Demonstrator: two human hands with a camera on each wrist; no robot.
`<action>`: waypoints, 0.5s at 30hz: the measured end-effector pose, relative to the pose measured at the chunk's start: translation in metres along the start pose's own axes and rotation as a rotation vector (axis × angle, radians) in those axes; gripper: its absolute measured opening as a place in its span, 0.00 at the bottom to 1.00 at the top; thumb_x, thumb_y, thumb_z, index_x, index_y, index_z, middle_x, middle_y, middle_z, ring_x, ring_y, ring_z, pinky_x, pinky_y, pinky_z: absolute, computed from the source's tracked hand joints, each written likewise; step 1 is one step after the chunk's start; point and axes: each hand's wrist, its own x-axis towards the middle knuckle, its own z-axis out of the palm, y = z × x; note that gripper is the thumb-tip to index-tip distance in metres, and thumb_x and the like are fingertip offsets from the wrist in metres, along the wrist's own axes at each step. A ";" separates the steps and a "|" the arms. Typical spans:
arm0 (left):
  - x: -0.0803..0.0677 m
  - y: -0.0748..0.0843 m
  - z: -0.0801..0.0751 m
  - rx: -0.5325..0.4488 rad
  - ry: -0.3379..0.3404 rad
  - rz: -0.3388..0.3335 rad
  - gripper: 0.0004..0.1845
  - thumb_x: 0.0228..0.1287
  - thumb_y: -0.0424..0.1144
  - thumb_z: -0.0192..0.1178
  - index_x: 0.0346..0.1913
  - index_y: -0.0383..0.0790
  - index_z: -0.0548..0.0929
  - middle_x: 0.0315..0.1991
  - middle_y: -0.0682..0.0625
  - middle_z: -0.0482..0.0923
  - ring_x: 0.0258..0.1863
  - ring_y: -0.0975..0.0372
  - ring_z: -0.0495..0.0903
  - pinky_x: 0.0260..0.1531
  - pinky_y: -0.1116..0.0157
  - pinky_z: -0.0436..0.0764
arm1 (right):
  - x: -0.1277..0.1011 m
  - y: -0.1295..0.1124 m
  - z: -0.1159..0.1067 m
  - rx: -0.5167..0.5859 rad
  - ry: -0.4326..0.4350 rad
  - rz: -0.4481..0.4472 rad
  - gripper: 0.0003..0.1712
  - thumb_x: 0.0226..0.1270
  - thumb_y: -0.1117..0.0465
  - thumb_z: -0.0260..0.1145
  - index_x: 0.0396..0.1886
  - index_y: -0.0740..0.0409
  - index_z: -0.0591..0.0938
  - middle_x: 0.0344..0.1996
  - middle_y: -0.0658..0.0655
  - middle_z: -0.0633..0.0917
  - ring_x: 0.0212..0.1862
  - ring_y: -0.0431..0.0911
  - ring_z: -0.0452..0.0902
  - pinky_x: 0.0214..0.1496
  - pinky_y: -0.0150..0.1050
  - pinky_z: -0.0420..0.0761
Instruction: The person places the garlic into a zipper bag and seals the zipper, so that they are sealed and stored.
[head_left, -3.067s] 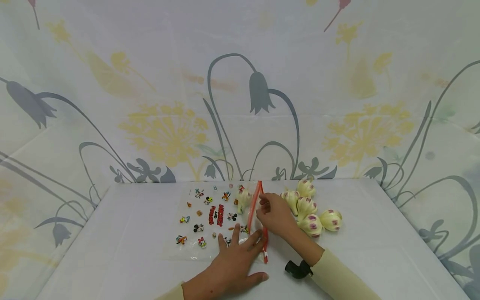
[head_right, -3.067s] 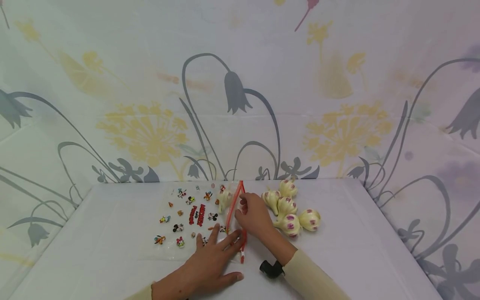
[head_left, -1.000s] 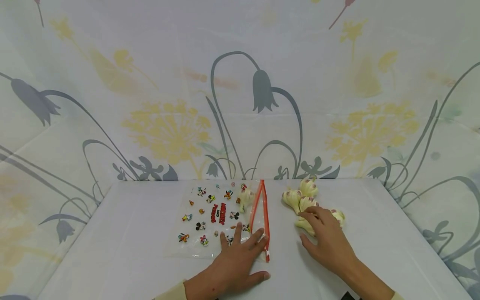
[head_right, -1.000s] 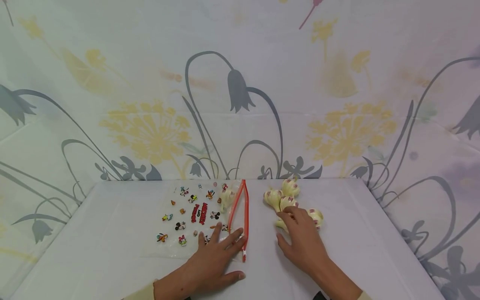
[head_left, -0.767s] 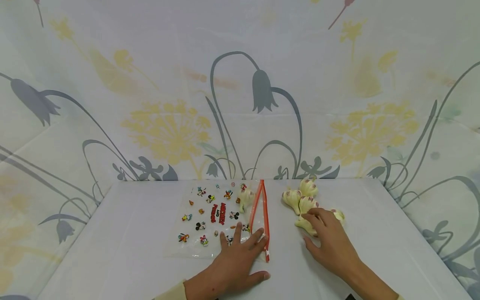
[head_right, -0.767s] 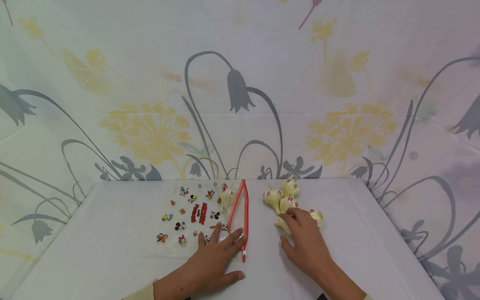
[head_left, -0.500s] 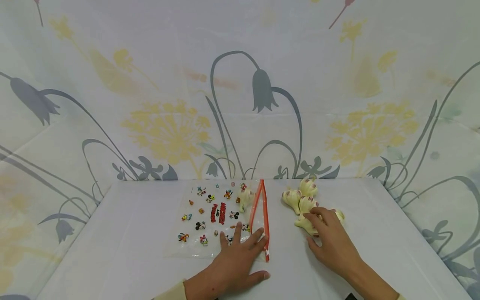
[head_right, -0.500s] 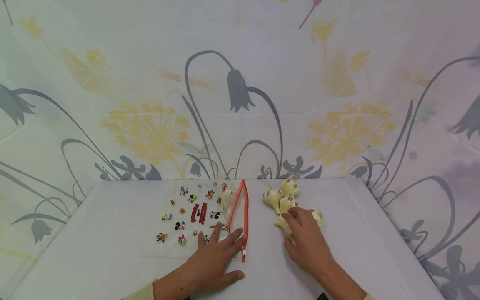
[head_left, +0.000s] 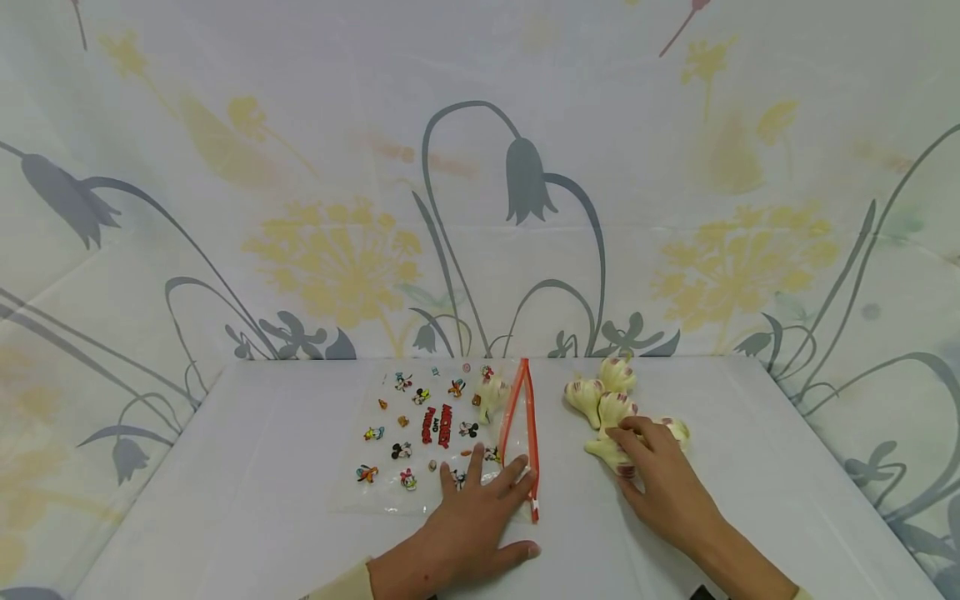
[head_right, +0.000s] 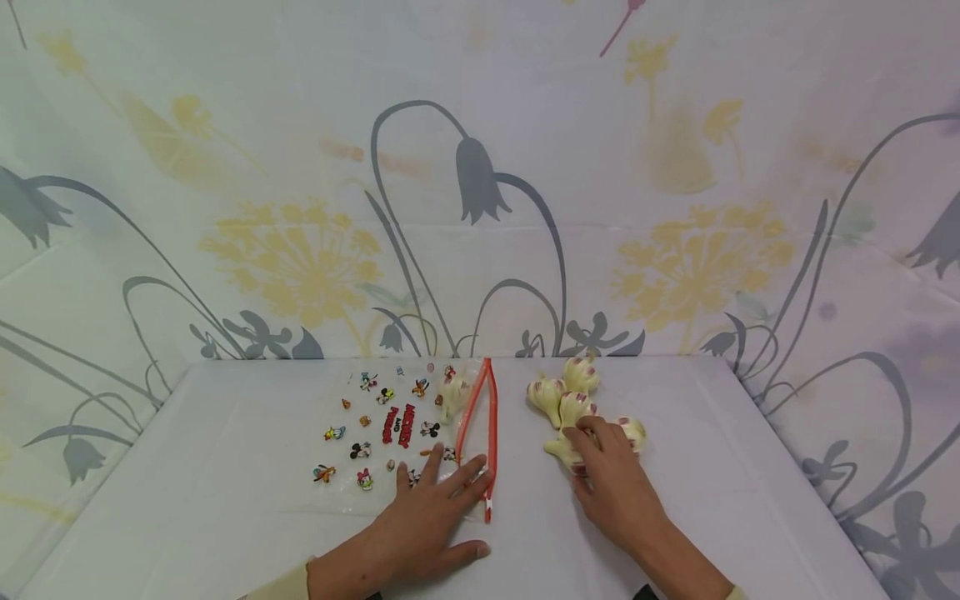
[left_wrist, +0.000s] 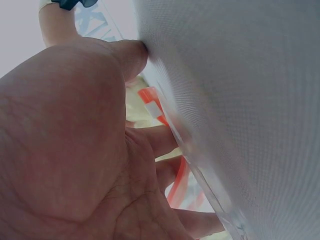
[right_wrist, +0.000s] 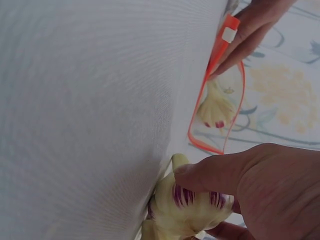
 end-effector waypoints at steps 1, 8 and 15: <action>0.000 0.000 0.000 -0.001 -0.001 -0.001 0.47 0.67 0.76 0.56 0.84 0.67 0.59 0.86 0.64 0.48 0.84 0.34 0.44 0.63 0.17 0.56 | 0.000 0.000 0.000 0.001 -0.001 -0.003 0.39 0.40 0.78 0.84 0.57 0.61 0.85 0.55 0.61 0.82 0.56 0.59 0.79 0.55 0.57 0.78; -0.001 0.000 0.000 0.000 -0.002 -0.006 0.47 0.66 0.76 0.57 0.84 0.67 0.59 0.86 0.64 0.49 0.84 0.34 0.44 0.63 0.17 0.55 | 0.001 0.000 0.000 0.009 -0.009 -0.013 0.38 0.41 0.79 0.83 0.58 0.62 0.85 0.54 0.60 0.82 0.54 0.60 0.80 0.54 0.59 0.79; -0.001 0.001 -0.001 -0.004 0.001 -0.003 0.47 0.67 0.76 0.57 0.84 0.67 0.59 0.86 0.64 0.49 0.84 0.35 0.44 0.64 0.18 0.55 | 0.001 0.000 0.001 0.008 -0.011 -0.007 0.37 0.42 0.78 0.83 0.57 0.61 0.85 0.54 0.60 0.82 0.54 0.58 0.80 0.54 0.58 0.80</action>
